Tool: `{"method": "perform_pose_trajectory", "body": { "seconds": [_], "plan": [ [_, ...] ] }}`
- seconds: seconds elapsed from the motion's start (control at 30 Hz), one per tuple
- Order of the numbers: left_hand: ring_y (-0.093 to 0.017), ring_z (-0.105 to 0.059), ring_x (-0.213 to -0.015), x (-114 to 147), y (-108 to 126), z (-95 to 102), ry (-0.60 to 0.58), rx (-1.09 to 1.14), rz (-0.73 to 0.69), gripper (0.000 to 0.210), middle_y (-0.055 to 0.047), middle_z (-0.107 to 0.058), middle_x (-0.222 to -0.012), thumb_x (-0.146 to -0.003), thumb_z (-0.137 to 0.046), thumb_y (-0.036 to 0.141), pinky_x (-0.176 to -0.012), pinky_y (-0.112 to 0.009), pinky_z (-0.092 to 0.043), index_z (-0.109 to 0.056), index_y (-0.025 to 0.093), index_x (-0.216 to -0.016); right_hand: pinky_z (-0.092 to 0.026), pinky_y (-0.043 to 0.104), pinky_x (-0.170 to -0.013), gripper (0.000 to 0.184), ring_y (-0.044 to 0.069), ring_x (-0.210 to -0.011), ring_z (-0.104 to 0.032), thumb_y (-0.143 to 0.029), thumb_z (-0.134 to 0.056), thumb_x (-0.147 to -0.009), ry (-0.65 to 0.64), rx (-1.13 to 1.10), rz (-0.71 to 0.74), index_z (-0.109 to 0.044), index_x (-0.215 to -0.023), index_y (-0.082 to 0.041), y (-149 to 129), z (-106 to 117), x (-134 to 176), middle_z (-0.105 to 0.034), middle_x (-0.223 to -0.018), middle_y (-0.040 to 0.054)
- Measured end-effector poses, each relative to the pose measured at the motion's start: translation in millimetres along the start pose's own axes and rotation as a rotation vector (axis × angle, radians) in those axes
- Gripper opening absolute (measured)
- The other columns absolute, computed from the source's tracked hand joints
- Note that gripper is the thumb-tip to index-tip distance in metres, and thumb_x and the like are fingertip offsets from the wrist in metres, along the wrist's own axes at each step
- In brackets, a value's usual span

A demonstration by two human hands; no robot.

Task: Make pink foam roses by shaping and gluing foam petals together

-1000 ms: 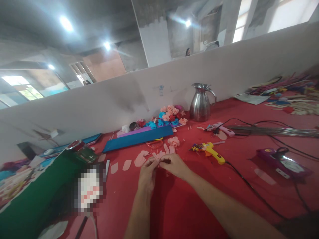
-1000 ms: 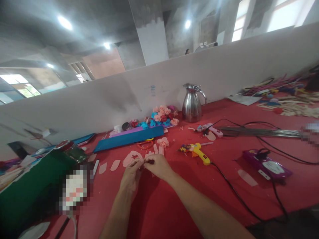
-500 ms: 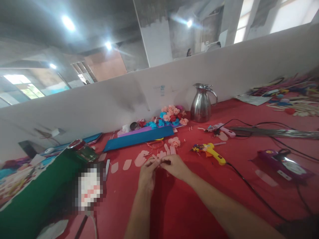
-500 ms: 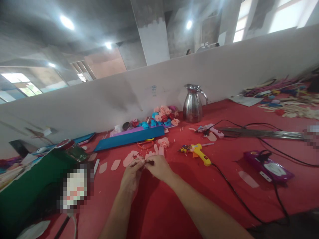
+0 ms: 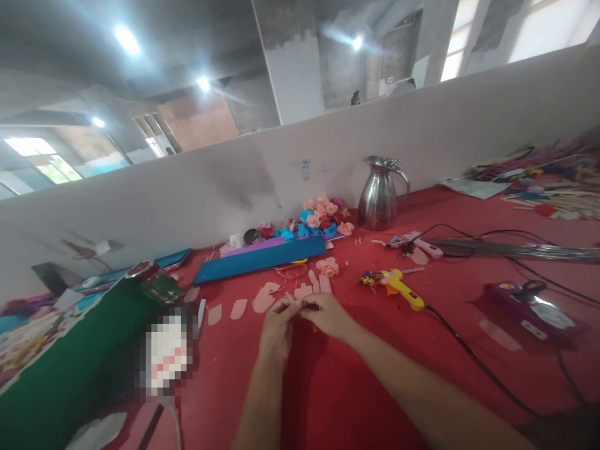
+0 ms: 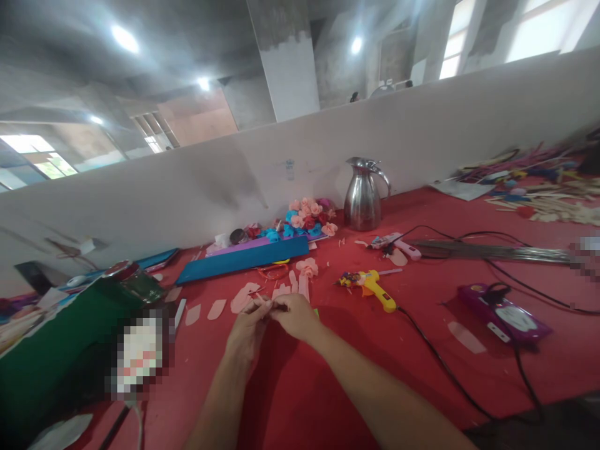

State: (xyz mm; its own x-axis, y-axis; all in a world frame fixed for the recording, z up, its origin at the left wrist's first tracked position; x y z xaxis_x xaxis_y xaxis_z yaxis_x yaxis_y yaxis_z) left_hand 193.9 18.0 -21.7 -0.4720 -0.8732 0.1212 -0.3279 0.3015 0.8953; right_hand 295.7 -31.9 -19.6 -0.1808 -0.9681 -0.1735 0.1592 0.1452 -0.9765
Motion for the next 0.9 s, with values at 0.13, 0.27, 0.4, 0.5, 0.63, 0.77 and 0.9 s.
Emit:
{"method": "perform_pose_trajectory", "body": {
  "seconds": [0.13, 0.27, 0.4, 0.5, 0.63, 0.77, 0.9],
  "plan": [
    [-0.011, -0.059, -0.069, -1.1, -4.0, 3.5, -0.006, 0.022, 0.061, 0.019, -0.001, -0.066, -0.069, -0.053, -0.081, 0.023, -0.072, -0.023, -0.043, -0.069, 0.015, -0.065, -0.035, 0.025, -0.062, 0.008, 0.012, -0.060, -0.046, -0.021, -0.058, -0.069, -0.006, -0.170, -0.100, -0.062, -0.063, -0.016, -2.6, 2.9, -1.0, -0.053, -0.060, -0.0022],
    [-0.015, -0.061, -0.074, -0.8, -2.7, 4.4, -0.039, -0.013, 0.077, 0.022, -0.004, -0.068, -0.073, -0.054, -0.080, 0.023, -0.073, -0.025, -0.044, -0.072, 0.014, -0.072, -0.036, 0.026, -0.061, 0.015, 0.011, -0.058, -0.046, -0.028, -0.065, -0.065, -0.015, -0.288, -0.191, -0.060, -0.059, -0.016, -6.3, 5.1, 1.0, -0.051, -0.057, -0.0027],
    [-0.011, -0.057, -0.063, -0.5, 0.3, 5.1, -0.045, -0.027, 0.036, 0.019, -0.001, -0.065, -0.065, -0.053, -0.080, 0.021, -0.064, -0.023, -0.044, -0.070, 0.014, -0.068, -0.037, 0.027, -0.059, 0.019, 0.012, -0.055, -0.046, -0.033, -0.067, -0.064, -0.041, -0.313, -0.217, -0.060, -0.056, -0.016, -3.1, 2.3, 2.0, -0.053, -0.055, -0.0015],
    [-0.009, -0.055, -0.058, -0.2, 1.1, 6.3, -0.013, 0.004, 0.031, 0.018, 0.001, -0.062, -0.060, -0.050, -0.081, 0.018, -0.061, -0.021, -0.043, -0.067, 0.014, -0.062, -0.039, 0.028, -0.062, 0.015, 0.015, -0.060, -0.051, -0.032, -0.066, -0.066, -0.011, -0.249, -0.134, -0.066, -0.065, -0.017, 0.9, 2.6, 0.4, -0.059, -0.062, 0.0004],
    [-0.010, -0.055, -0.055, 1.2, 0.3, 4.6, -0.012, 0.037, 0.076, 0.020, 0.001, -0.060, -0.056, -0.049, -0.081, 0.020, -0.059, -0.022, -0.043, -0.063, 0.013, -0.055, -0.041, 0.030, -0.068, 0.013, 0.017, -0.070, -0.056, -0.029, -0.064, -0.068, 0.022, -0.160, -0.031, -0.070, -0.073, -0.018, 1.6, 4.3, -0.6, -0.065, -0.072, 0.0014],
    [-0.009, -0.056, -0.058, 1.7, -0.1, 2.4, -0.002, 0.056, 0.061, 0.019, 0.002, -0.061, -0.056, -0.049, -0.082, 0.019, -0.063, -0.021, -0.044, -0.065, 0.014, -0.056, -0.040, 0.030, -0.068, 0.011, 0.018, -0.068, -0.056, -0.025, -0.062, -0.068, 0.037, -0.174, -0.029, -0.071, -0.069, -0.019, -3.5, 5.3, 0.2, -0.064, -0.069, 0.0011],
    [-0.014, -0.062, -0.070, 1.4, -2.8, -0.2, -0.021, 0.074, 0.092, 0.023, -0.003, -0.069, -0.070, -0.053, -0.081, 0.020, -0.072, -0.024, -0.046, -0.072, 0.014, -0.073, -0.040, 0.031, -0.070, 0.009, 0.017, -0.067, -0.056, -0.026, -0.066, -0.064, 0.081, -0.355, -0.112, -0.070, -0.067, -0.019, -3.8, 7.4, 0.5, -0.064, -0.068, 0.0016]
  ]
}}
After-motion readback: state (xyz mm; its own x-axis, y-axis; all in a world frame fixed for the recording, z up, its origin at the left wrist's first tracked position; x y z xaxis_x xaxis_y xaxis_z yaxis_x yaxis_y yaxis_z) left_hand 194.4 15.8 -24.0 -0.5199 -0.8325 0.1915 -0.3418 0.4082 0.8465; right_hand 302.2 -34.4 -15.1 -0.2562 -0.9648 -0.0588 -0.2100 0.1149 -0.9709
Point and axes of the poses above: each hand's wrist, its own x-axis away from the middle knuckle, its own z-axis out of the back of the hand, y = z × x, the point moved 4 cm from there along -x, towards the middle knuckle
